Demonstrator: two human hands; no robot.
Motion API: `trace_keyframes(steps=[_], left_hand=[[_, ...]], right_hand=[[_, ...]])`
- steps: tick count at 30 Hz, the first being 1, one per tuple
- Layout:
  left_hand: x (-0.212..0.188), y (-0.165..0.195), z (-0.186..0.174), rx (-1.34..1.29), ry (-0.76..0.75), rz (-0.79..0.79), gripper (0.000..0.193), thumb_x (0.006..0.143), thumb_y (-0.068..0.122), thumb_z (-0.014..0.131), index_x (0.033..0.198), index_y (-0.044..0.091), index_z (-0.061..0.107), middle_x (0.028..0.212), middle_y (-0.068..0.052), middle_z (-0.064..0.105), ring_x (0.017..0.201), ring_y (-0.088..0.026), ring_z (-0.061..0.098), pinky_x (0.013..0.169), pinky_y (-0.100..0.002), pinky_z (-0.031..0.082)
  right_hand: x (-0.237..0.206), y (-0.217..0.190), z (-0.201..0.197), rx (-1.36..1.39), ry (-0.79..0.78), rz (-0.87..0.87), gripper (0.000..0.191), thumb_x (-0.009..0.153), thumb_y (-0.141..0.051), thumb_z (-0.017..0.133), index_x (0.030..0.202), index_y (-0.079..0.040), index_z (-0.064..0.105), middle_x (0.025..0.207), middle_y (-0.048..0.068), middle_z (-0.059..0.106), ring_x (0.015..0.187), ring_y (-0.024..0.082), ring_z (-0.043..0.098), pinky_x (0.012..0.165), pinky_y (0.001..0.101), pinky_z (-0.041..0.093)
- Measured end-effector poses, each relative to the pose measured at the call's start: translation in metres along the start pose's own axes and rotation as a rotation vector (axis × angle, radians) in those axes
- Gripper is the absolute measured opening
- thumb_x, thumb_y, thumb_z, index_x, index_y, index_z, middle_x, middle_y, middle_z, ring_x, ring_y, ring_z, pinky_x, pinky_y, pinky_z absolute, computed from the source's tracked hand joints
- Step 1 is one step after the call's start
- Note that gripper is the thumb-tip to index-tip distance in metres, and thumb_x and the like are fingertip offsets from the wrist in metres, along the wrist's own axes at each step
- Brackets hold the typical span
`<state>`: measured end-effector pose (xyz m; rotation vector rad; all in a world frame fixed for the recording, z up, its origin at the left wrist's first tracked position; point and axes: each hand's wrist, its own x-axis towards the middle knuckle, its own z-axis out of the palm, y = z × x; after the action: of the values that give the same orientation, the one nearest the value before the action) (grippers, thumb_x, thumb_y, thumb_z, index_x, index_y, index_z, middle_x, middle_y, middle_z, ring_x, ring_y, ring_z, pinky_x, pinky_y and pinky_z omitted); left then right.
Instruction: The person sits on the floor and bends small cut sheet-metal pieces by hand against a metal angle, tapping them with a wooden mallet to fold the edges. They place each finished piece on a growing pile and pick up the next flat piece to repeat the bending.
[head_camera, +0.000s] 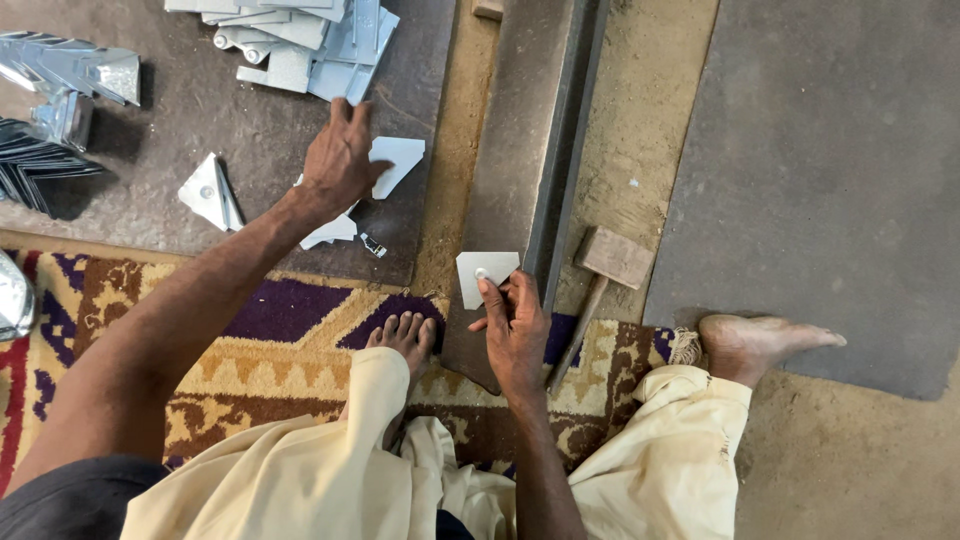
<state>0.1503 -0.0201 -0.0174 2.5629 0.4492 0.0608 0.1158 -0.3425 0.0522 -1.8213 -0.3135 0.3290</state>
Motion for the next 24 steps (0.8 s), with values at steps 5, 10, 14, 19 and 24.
trace_keyframes(steps=[5,10,14,19,24], left_hand=[[-0.003,0.012,0.009,0.269,-0.140,0.051,0.087,0.076,0.043,0.090,0.130,-0.012,0.050,0.122,-0.027,0.045,0.111,-0.046,0.056,0.086,-0.049,0.059],[0.000,0.011,0.018,0.199,-0.178,0.009,0.070,0.080,0.032,0.089,0.121,-0.015,0.057,0.129,-0.030,0.045,0.111,-0.047,0.058,0.092,-0.048,0.058],[-0.002,0.009,0.010,0.081,-0.123,-0.024,0.073,0.075,0.026,0.089,0.127,-0.011,0.055,0.133,-0.030,0.044,0.104,-0.046,0.062,0.089,-0.046,0.060],[-0.005,0.016,-0.019,-0.095,0.082,0.033,0.048,0.080,0.019,0.087,0.113,-0.009,0.066,0.104,-0.024,0.064,0.084,-0.034,0.068,0.069,-0.043,0.059],[-0.018,0.049,-0.050,-0.716,-0.124,-0.241,0.019,0.091,0.015,0.075,0.105,0.003,0.074,0.087,-0.002,0.075,0.065,-0.010,0.073,0.058,-0.028,0.059]], right_hand=[[-0.001,0.003,0.001,-0.032,-0.007,-0.013,0.030,0.102,-0.021,0.065,0.120,0.003,0.061,0.088,0.009,0.068,0.070,0.011,0.069,0.052,0.0279,0.061],[-0.002,0.002,0.002,-0.084,-0.008,-0.022,0.031,0.101,-0.021,0.065,0.121,0.002,0.061,0.089,0.010,0.068,0.070,0.012,0.070,0.051,0.0277,0.061],[-0.003,-0.001,0.000,-0.059,-0.018,-0.002,0.031,0.102,-0.022,0.064,0.122,0.002,0.061,0.090,0.009,0.070,0.073,0.011,0.071,0.050,0.0258,0.064],[-0.001,-0.005,0.001,-0.003,-0.005,0.015,0.031,0.101,-0.021,0.066,0.121,0.002,0.062,0.091,0.011,0.071,0.073,0.011,0.068,0.051,0.0262,0.064],[0.009,-0.014,-0.007,0.244,0.025,0.195,0.033,0.095,-0.020,0.072,0.118,0.003,0.065,0.094,0.011,0.075,0.073,0.013,0.072,0.052,0.0287,0.063]])
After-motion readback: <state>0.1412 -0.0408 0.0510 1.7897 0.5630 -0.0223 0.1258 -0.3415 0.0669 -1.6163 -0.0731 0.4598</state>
